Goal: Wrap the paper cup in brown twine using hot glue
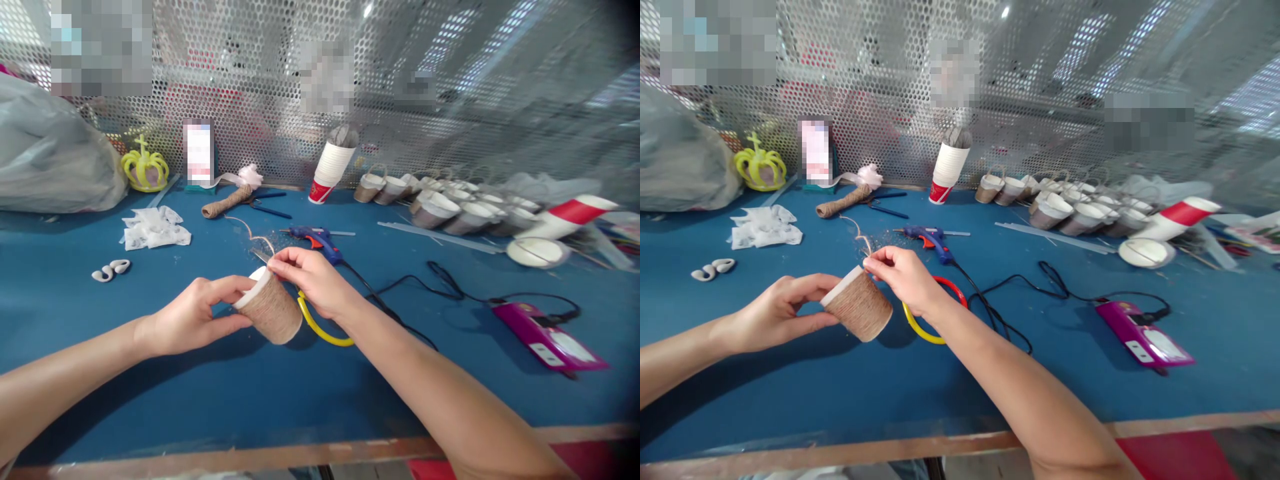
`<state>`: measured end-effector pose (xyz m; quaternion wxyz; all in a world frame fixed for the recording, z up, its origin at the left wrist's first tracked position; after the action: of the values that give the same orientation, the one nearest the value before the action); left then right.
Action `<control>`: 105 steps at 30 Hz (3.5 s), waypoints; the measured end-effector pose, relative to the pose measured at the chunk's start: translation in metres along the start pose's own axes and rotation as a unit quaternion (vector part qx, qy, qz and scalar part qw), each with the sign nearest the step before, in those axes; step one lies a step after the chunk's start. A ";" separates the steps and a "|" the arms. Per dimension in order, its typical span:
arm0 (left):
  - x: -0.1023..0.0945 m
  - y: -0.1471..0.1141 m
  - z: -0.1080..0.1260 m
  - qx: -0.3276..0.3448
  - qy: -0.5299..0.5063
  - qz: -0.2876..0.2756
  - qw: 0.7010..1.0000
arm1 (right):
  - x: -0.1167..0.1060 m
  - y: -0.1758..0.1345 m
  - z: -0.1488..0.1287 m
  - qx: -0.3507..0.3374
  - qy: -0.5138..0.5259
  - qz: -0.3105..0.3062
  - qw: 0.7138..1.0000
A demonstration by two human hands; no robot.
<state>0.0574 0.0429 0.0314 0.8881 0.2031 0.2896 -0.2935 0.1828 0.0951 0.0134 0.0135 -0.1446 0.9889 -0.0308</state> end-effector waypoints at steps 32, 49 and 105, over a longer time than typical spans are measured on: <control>-0.011 0.004 -0.018 -0.017 -0.060 0.079 0.995 | 0.021 -0.009 0.007 0.087 0.049 -0.163 0.981; 0.002 0.008 -0.036 -0.149 -0.256 0.046 0.954 | 0.021 -0.024 -0.014 -0.141 -0.396 -0.048 0.906; -0.003 0.008 -0.022 -0.042 -0.085 0.031 0.995 | -0.011 -0.073 -0.047 -0.113 -0.350 -0.002 0.930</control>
<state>0.0514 0.0620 0.0181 0.9261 0.1484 0.2188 -0.2693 0.2127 0.0309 0.0655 0.3423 -0.1490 0.9180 0.1339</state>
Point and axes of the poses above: each hand's wrist, its own y-axis towards the middle knuckle, its own x-axis out of the palm, z = x × y, the point moved 8 cm from there along y, towards the middle knuckle, and after that the axes turned 7 degrees about y, right-handed, at the moved point
